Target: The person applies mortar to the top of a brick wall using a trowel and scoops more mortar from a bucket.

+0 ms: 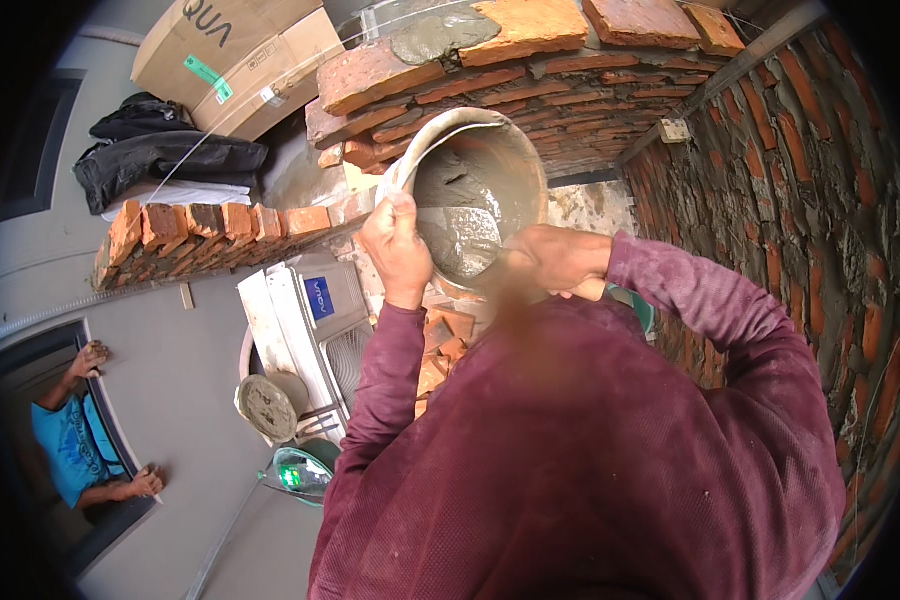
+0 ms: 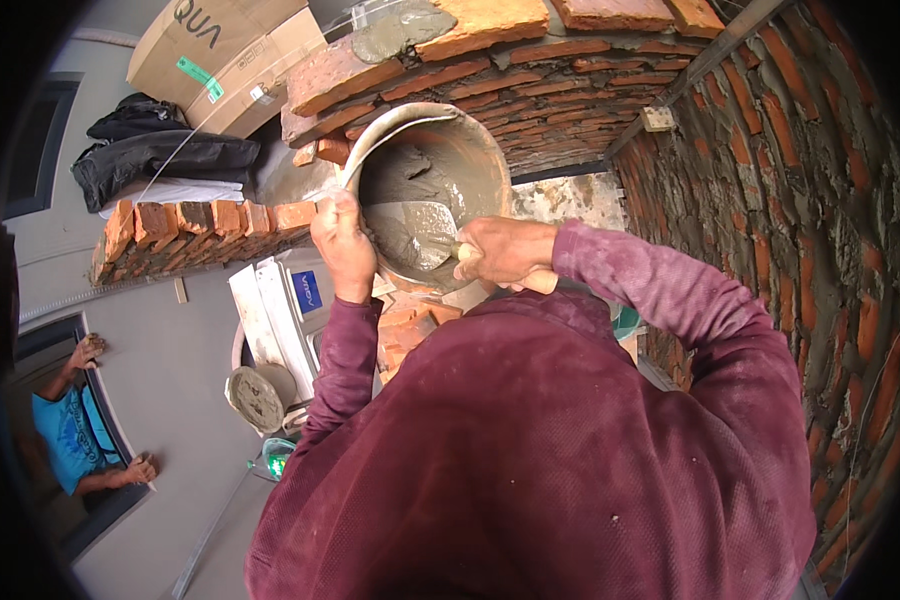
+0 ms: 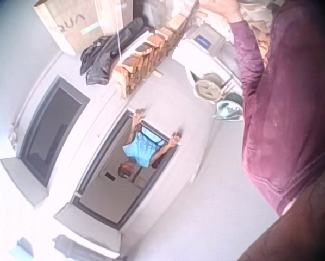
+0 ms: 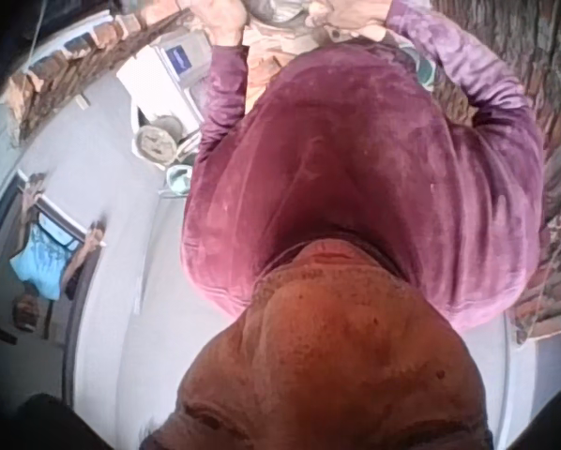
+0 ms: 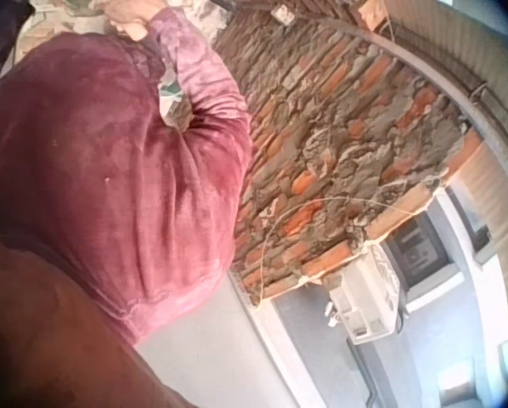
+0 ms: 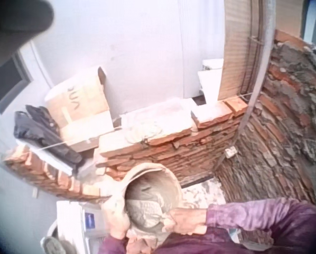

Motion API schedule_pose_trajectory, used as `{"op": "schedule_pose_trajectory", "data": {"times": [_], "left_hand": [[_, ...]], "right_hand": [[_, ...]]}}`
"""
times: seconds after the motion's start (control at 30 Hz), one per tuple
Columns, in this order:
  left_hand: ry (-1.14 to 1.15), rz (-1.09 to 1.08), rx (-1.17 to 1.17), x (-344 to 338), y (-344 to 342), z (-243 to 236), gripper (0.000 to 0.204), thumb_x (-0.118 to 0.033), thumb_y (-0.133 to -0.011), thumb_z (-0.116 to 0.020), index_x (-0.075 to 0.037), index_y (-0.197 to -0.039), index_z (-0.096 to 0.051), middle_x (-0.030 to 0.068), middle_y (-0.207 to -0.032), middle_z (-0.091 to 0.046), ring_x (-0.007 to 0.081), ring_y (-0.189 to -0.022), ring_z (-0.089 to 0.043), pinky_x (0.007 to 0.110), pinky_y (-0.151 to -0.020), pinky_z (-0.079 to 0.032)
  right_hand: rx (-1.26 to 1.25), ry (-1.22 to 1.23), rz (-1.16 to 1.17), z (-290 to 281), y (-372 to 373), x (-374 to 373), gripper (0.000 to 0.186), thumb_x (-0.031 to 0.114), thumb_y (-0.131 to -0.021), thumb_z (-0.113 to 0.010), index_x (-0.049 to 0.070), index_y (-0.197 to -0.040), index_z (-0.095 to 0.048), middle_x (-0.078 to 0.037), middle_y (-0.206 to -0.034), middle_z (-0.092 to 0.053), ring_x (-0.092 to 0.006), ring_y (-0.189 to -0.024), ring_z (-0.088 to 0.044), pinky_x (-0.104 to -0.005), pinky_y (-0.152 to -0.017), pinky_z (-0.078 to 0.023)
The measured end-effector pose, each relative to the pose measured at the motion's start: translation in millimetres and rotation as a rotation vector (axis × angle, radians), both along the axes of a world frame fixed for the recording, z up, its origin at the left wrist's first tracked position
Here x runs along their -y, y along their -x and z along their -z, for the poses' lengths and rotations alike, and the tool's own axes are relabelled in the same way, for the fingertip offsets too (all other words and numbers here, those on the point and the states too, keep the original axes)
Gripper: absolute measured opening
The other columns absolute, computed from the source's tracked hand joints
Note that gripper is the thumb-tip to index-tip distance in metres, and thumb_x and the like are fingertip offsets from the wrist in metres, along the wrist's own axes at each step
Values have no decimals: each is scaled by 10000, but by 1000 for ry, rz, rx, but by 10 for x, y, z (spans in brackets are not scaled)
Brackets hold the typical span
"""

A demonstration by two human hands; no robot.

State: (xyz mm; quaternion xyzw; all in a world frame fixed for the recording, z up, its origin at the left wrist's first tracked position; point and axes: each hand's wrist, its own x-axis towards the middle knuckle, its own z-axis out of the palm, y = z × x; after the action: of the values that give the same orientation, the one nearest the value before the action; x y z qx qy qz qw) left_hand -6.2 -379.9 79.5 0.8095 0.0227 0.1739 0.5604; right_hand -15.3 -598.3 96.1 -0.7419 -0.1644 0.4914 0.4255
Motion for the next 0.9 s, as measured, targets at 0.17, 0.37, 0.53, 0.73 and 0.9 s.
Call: {"op": "schedule_pose_trajectory", "data": {"times": [0.17, 0.37, 0.53, 0.73, 0.9], "left_hand": [[-10, -118, 43, -16, 30, -14, 443, -303, -974, -476, 30, -682, -459, -4, -576, -282, 95, -571, -282, 309, -493, -238], [-122, -184, 38, -121, 12, 399, 408, -271, -992, -435, -36, -662, -387, -39, -615, -322, 84, -609, -294, 297, -524, -248], [-8, -276, -67, 49, 181, 448, 475, -378, -1009, -386, -84, -638, -349, -64, -619, -293, 70, -603, -258, 283, -515, -210], [-88, -347, -214, 177, 367, 783, 387, -224, -967, -448, 51, -695, -452, 74, -593, -393, 153, -587, -348, 343, -548, -307], [37, -404, -258, 254, 471, 875, 382, -225, -970, -444, 42, -698, -466, 18, -596, -388, 133, -588, -337, 327, -541, -299]], "right_hand": [[-355, -138, 157, 23, -42, 245, 212, 194, -859, -632, 36, -780, -516, -6, -565, -505, -80, -397, -470, -248, -357, -388], [-466, -259, 152, -24, -188, 884, 255, 233, -842, -683, 53, -996, -588, 12, -618, -506, -58, -445, -476, -221, -391, -392], [-225, -89, 178, -490, -636, 1689, 240, 198, -864, -666, 28, -1009, -578, 19, -605, -510, -52, -429, -482, -214, -370, -397], [216, 149, 257, -986, -1475, 2481, 215, 206, -849, -661, 47, -944, -553, -12, -628, -554, -89, -468, -525, -235, -396, -449], [1270, 637, 15, -702, -1836, 2782, 245, 202, -850, -576, 45, -1014, -486, -157, -860, -570, -360, -707, -579, -437, -612, -483]]}}
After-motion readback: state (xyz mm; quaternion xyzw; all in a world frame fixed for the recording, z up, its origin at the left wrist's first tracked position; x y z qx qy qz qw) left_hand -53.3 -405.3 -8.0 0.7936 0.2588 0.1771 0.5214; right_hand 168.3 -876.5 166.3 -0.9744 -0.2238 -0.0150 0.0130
